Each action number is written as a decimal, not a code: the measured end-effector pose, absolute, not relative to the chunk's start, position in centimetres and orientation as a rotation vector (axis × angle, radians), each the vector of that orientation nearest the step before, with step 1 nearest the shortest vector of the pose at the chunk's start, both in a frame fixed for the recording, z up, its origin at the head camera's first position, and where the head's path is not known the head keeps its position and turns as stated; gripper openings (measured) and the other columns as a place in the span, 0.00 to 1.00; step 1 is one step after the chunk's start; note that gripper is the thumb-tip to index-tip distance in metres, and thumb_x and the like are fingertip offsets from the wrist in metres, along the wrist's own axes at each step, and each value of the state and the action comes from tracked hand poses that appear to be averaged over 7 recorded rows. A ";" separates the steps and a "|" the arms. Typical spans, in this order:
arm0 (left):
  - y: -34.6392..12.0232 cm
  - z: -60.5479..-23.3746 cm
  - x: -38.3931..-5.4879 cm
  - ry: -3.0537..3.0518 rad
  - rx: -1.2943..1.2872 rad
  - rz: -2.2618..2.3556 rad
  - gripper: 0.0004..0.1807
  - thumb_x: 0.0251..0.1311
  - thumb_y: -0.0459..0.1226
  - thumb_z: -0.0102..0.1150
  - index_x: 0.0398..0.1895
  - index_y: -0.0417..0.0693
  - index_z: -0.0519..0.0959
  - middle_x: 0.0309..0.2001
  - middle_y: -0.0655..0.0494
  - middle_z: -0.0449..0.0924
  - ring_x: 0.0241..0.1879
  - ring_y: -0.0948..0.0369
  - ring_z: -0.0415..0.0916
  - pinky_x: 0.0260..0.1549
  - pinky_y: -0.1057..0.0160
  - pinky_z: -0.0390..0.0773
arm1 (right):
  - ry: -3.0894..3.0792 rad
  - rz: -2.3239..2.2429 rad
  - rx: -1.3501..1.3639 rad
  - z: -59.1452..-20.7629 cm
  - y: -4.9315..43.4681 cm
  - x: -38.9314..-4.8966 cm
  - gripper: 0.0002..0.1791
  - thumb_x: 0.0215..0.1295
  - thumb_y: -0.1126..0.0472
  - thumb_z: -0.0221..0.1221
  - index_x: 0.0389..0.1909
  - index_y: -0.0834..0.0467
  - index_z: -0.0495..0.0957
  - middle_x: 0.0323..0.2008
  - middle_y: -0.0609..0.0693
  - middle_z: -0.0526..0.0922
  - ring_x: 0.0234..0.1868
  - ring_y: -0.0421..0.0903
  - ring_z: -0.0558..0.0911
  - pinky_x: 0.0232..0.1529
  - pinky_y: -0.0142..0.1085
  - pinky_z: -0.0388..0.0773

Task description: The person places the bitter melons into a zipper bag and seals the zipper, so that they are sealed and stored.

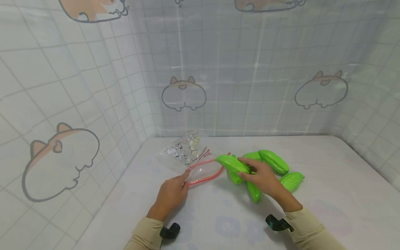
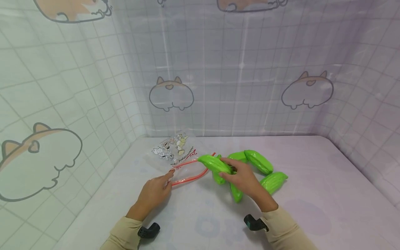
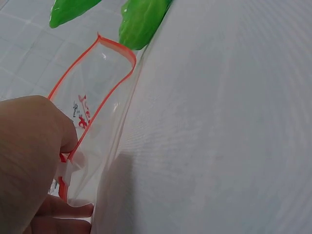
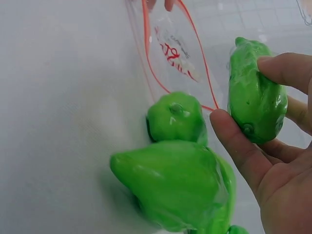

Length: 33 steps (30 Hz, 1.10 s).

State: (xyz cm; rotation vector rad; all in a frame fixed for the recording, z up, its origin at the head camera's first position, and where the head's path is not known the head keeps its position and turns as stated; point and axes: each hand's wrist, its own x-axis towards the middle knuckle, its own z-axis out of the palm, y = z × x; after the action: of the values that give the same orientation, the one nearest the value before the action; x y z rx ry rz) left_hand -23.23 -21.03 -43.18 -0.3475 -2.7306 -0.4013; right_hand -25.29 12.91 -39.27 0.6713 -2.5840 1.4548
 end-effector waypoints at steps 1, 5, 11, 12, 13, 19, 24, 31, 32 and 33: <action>-21.0 -43.2 -23.2 -2.732 -0.349 -0.405 0.24 0.63 0.38 0.62 0.63 0.47 0.79 0.41 0.47 0.87 0.22 0.63 0.71 0.30 0.57 0.80 | -2.580 1.469 0.675 -39.3 12.8 -25.2 0.30 0.63 0.56 0.69 0.67 0.52 0.76 0.62 0.54 0.78 0.59 0.52 0.79 0.52 0.45 0.78; -21.0 -43.2 -23.3 -2.750 -0.336 -0.413 0.24 0.64 0.38 0.61 0.64 0.48 0.79 0.42 0.47 0.87 0.23 0.63 0.71 0.32 0.57 0.80 | -2.580 1.506 0.693 -39.6 12.4 -25.0 0.30 0.62 0.57 0.69 0.66 0.53 0.75 0.61 0.54 0.78 0.56 0.52 0.80 0.49 0.41 0.79; -20.9 -43.0 -23.2 -2.770 -0.312 -0.418 0.24 0.65 0.39 0.61 0.65 0.49 0.78 0.45 0.47 0.87 0.25 0.62 0.73 0.34 0.56 0.81 | -2.586 1.575 0.728 -39.7 11.8 -24.9 0.31 0.63 0.59 0.69 0.67 0.54 0.74 0.61 0.55 0.77 0.55 0.51 0.79 0.48 0.40 0.78; -20.8 -43.0 -23.2 -2.767 -0.316 -0.415 0.24 0.65 0.39 0.61 0.65 0.49 0.78 0.44 0.48 0.87 0.24 0.63 0.73 0.33 0.57 0.81 | -2.588 1.578 0.733 -39.7 11.8 -24.9 0.31 0.63 0.59 0.69 0.67 0.53 0.74 0.61 0.54 0.77 0.54 0.51 0.79 0.48 0.40 0.78; -20.8 -42.9 -23.2 -2.762 -0.321 -0.413 0.24 0.65 0.39 0.61 0.65 0.49 0.78 0.43 0.48 0.87 0.24 0.63 0.72 0.32 0.58 0.80 | -2.593 1.583 0.726 -39.8 11.7 -24.9 0.31 0.63 0.59 0.69 0.67 0.52 0.74 0.61 0.54 0.77 0.54 0.50 0.79 0.48 0.41 0.78; -20.9 -42.9 -23.2 -2.750 -0.332 -0.412 0.24 0.64 0.38 0.62 0.65 0.48 0.78 0.42 0.48 0.87 0.23 0.63 0.70 0.29 0.60 0.78 | -2.592 1.548 0.790 -39.6 11.3 -24.9 0.31 0.63 0.60 0.68 0.68 0.55 0.74 0.58 0.53 0.79 0.50 0.48 0.79 0.48 0.42 0.77; -20.9 -43.0 -23.5 -2.745 -0.332 -0.418 0.25 0.64 0.38 0.61 0.65 0.48 0.78 0.41 0.49 0.87 0.23 0.63 0.69 0.29 0.60 0.77 | -2.556 1.588 0.870 -39.6 10.5 -24.9 0.30 0.64 0.63 0.65 0.68 0.58 0.73 0.49 0.53 0.79 0.42 0.48 0.77 0.40 0.37 0.78; -21.0 -43.1 -23.4 -2.748 -0.331 -0.429 0.25 0.64 0.38 0.62 0.65 0.48 0.78 0.47 0.47 0.86 0.26 0.62 0.72 0.32 0.57 0.80 | -2.610 1.540 0.924 -39.6 9.5 -24.6 0.31 0.64 0.63 0.64 0.69 0.55 0.72 0.49 0.48 0.78 0.43 0.47 0.74 0.44 0.38 0.75; -21.0 -43.1 -23.3 -2.752 -0.329 -0.426 0.25 0.64 0.38 0.62 0.65 0.48 0.78 0.47 0.47 0.86 0.26 0.62 0.73 0.33 0.57 0.80 | -2.625 1.526 0.924 -39.6 9.3 -24.6 0.32 0.64 0.63 0.64 0.70 0.54 0.72 0.49 0.47 0.78 0.43 0.47 0.74 0.44 0.38 0.75; -21.0 -43.1 -23.3 -2.758 -0.323 -0.424 0.25 0.64 0.38 0.62 0.65 0.49 0.78 0.47 0.47 0.86 0.26 0.62 0.73 0.34 0.57 0.81 | -2.638 1.517 0.922 -39.7 9.2 -24.6 0.32 0.63 0.63 0.64 0.70 0.53 0.72 0.49 0.46 0.78 0.43 0.46 0.74 0.44 0.38 0.74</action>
State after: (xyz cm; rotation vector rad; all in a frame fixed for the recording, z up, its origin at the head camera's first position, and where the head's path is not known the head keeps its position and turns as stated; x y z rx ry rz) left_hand -23.31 -20.99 -43.08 -0.3227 -2.7579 -0.4243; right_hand -24.60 9.23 -39.66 0.9223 -2.6378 1.5169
